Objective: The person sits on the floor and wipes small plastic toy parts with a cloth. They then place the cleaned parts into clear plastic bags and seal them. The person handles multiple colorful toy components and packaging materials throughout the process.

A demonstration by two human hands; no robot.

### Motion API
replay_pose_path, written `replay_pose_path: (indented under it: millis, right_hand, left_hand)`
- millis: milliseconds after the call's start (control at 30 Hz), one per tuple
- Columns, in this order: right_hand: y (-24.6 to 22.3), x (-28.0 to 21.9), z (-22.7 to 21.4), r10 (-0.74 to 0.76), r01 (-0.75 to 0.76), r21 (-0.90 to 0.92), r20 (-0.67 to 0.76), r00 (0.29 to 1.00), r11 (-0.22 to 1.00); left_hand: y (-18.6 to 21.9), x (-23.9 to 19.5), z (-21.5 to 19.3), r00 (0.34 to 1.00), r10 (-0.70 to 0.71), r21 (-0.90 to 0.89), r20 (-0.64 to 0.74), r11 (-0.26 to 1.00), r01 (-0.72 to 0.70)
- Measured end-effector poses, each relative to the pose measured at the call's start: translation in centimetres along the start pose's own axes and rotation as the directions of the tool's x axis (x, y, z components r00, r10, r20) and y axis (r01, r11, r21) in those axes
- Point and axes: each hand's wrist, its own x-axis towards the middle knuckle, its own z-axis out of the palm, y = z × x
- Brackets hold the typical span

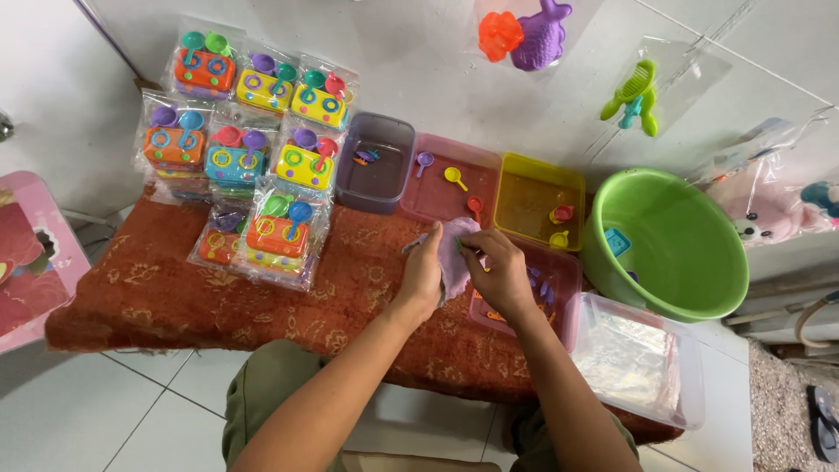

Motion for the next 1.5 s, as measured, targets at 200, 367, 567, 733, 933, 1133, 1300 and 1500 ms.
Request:
replay_pose_path:
  millis: [200, 367, 567, 733, 933, 1133, 1300, 1500]
  right_hand:
    - [-0.4, 0.0, 0.1, -0.069, 0.068, 0.021, 0.035, 0.997, 0.997]
    - [0.3, -0.2, 0.2, -0.063, 0.062, 0.033, 0.024, 0.998, 0.998]
    - [0.4, -0.3, -0.4, -0.024, 0.022, 0.019, 0.11, 0.994, 1.0]
    - [1.7, -0.9, -1.3, 0.038, -0.035, -0.021, 0.208, 0.977, 0.999]
    - [5.0, -1.7, -3.3, 0.078, -0.057, -0.073, 0.328, 0.942, 0.996]
    - [9.4, -2.8, -7.5, 0.556, -0.398, -0.477, 0.254, 0.791, 0.784]
    - [15.7, -6.4, -5.5, 0.68, -0.26, -0.687, 0.452, 0.577, 0.678]
    - [11.6, -6.1, -3.5, 0.733, -0.274, -0.728, 0.436, 0.523, 0.628]
  left_hand:
    - [-3.0, 3.6, -2.2, 0.999, 0.044, -0.17, 0.014, 0.985, -0.041]
    - [-2.1, 2.4, -1.7, 0.998, 0.062, -0.163, -0.015, 0.985, -0.063]
    - [-2.1, 4.1, -2.7, 0.991, 0.135, 0.003, 0.002, 0.991, -0.135]
    - [-0.8, 6.0, -4.3, 0.959, 0.277, 0.116, -0.059, 0.956, -0.269]
    - [0.3, 5.0, -3.4, 0.959, 0.236, -0.022, -0.156, 0.97, -0.243]
    - [-0.4, 6.1, -4.1, 0.966, 0.208, -0.109, -0.151, 0.968, -0.225]
    - [-0.9, 7.0, -4.9, 0.973, 0.178, -0.143, -0.149, 0.969, -0.2]
    - [-2.7, 8.4, -5.4, 0.974, 0.183, -0.126, -0.13, 0.972, -0.2]
